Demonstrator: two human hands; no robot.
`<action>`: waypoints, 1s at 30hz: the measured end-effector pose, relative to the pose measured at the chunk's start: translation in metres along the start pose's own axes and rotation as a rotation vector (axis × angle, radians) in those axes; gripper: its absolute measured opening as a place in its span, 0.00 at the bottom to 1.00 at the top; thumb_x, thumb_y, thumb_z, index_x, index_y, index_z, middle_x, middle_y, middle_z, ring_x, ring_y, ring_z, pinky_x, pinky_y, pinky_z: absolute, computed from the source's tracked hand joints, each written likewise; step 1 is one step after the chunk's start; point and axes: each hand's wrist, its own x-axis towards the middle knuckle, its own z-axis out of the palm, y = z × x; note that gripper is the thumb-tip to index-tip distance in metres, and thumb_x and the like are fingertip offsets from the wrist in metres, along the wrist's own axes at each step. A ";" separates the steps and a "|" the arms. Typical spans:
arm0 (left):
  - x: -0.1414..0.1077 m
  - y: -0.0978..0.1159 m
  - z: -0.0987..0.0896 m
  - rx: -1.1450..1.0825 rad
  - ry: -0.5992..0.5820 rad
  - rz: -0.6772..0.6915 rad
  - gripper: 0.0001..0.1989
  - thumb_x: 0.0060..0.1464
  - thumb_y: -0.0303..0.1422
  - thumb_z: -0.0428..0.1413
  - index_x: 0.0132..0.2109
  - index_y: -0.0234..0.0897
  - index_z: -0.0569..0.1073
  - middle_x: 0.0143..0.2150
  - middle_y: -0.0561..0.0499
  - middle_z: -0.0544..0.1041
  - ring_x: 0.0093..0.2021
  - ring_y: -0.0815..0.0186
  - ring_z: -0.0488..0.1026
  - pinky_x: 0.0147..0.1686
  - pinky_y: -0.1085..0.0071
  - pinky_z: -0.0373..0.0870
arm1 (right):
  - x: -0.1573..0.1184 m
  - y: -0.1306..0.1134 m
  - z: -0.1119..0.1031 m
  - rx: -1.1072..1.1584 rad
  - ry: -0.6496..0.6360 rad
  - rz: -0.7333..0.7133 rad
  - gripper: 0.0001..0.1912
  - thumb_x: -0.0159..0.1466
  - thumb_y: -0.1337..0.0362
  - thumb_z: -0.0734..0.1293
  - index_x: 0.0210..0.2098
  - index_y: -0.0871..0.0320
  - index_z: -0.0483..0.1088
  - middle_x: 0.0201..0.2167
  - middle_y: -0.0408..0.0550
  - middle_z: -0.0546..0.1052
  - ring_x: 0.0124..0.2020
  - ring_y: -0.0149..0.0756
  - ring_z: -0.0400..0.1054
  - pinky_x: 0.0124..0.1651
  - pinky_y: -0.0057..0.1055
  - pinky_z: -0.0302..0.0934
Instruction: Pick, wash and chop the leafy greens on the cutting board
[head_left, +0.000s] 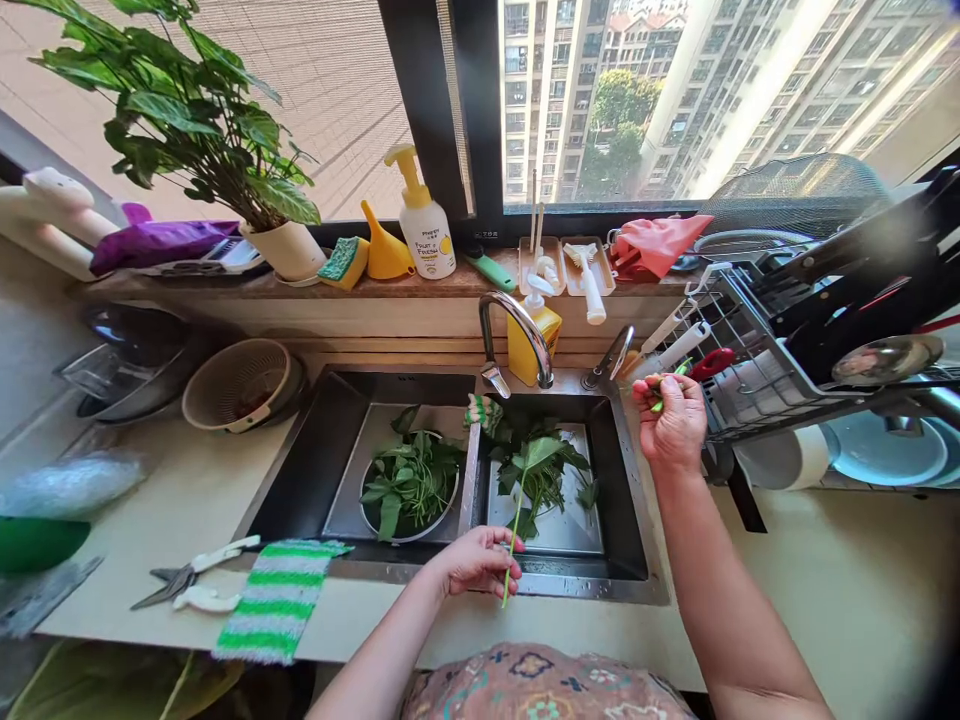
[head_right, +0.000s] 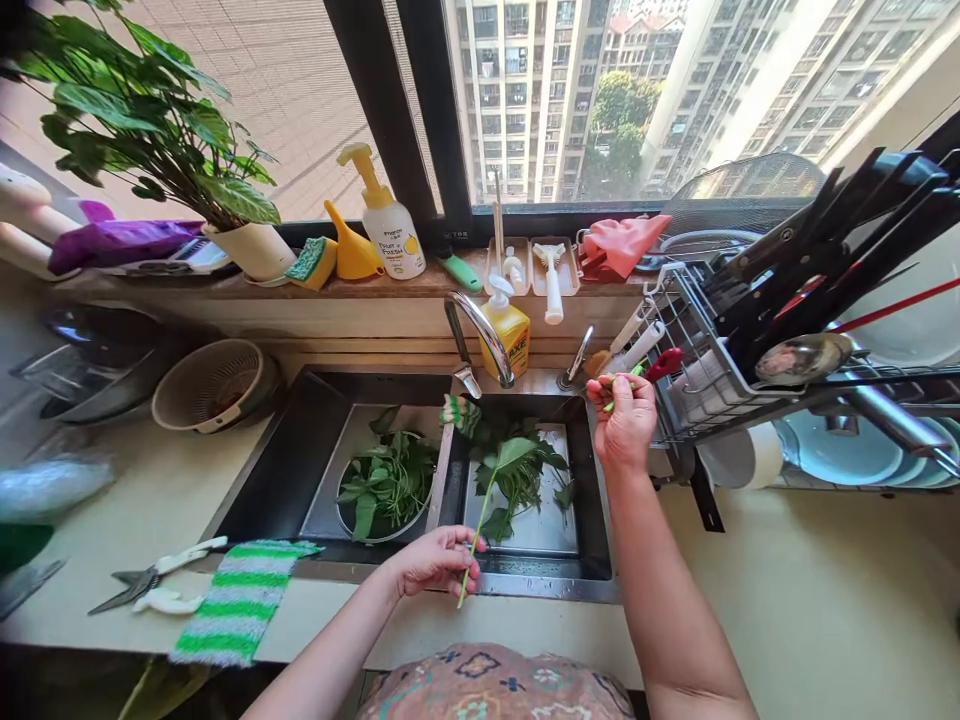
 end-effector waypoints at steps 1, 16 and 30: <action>0.002 0.002 0.002 -0.028 0.024 0.022 0.19 0.40 0.32 0.62 0.40 0.34 0.67 0.30 0.49 0.74 0.27 0.66 0.74 0.26 0.72 0.67 | -0.006 -0.001 -0.002 -0.048 -0.043 0.024 0.08 0.52 0.65 0.68 0.31 0.55 0.65 0.23 0.37 0.74 0.23 0.26 0.69 0.28 0.24 0.66; 0.013 0.041 0.032 -0.210 0.167 0.285 0.16 0.45 0.30 0.59 0.43 0.36 0.67 0.33 0.52 0.72 0.31 0.70 0.73 0.32 0.72 0.70 | -0.157 0.046 -0.069 -0.813 -0.832 0.271 0.07 0.59 0.60 0.62 0.30 0.57 0.68 0.25 0.43 0.71 0.29 0.33 0.65 0.34 0.29 0.60; 0.019 0.034 0.046 -0.123 0.309 0.337 0.18 0.42 0.34 0.61 0.40 0.37 0.65 0.29 0.55 0.69 0.27 0.73 0.69 0.28 0.72 0.70 | -0.168 0.033 -0.069 -1.038 -0.995 -0.029 0.05 0.62 0.68 0.58 0.33 0.55 0.65 0.28 0.45 0.70 0.29 0.32 0.64 0.32 0.27 0.58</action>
